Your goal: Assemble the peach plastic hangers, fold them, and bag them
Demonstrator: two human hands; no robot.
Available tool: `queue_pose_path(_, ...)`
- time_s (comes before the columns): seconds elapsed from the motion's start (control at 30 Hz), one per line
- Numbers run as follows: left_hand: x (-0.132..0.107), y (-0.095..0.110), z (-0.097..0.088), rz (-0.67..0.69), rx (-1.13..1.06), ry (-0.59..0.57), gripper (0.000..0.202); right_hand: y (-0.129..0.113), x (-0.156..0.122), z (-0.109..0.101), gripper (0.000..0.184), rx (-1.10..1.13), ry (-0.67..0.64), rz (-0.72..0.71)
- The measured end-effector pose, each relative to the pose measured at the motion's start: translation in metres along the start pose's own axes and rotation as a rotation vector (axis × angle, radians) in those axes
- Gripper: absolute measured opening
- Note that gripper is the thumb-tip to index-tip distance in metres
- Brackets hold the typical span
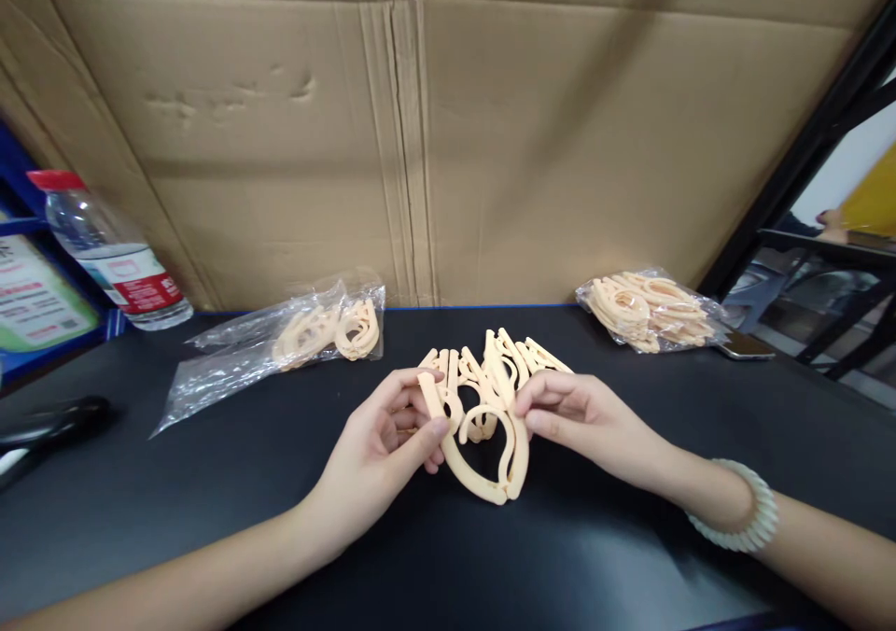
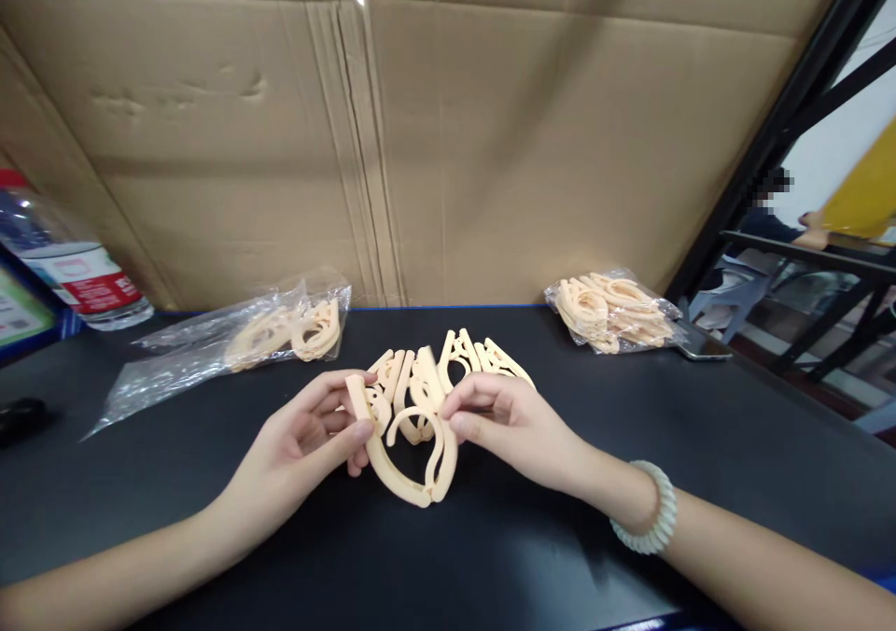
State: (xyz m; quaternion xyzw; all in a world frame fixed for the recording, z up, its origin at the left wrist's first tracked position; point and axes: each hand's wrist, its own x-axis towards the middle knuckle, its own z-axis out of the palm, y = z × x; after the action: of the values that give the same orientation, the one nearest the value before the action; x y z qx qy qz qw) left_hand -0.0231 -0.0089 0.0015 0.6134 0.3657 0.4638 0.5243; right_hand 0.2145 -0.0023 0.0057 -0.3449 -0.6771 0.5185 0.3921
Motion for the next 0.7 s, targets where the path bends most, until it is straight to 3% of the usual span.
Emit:
queue_pose_path(0.13,0.001,0.0,0.0,0.007,-0.012,-0.005,0.029,-0.008,-0.005,0.0,0.018,-0.047,-0.23,-0.05)
queue_pose_path(0.23,0.001,0.0,-0.001,0.033,-0.036,0.011,0.027,-0.011,-0.009,0.001,0.03,-0.081,-0.35,-0.059)
queue_pose_path(0.33,0.0,0.0,-0.001,0.053,-0.041,-0.01,0.027,-0.009,-0.011,0.002,0.045,-0.119,-0.346,-0.079)
queue_pose_path(0.5,-0.002,0.0,-0.001,0.111,0.017,-0.068,0.029,-0.004,-0.013,0.002,0.048,-0.21,-0.278,-0.116)
queue_pose_path(0.7,-0.003,0.0,-0.001,0.101,0.068,-0.137,0.026,-0.018,-0.014,0.004,0.055,-0.351,-0.378,-0.123)
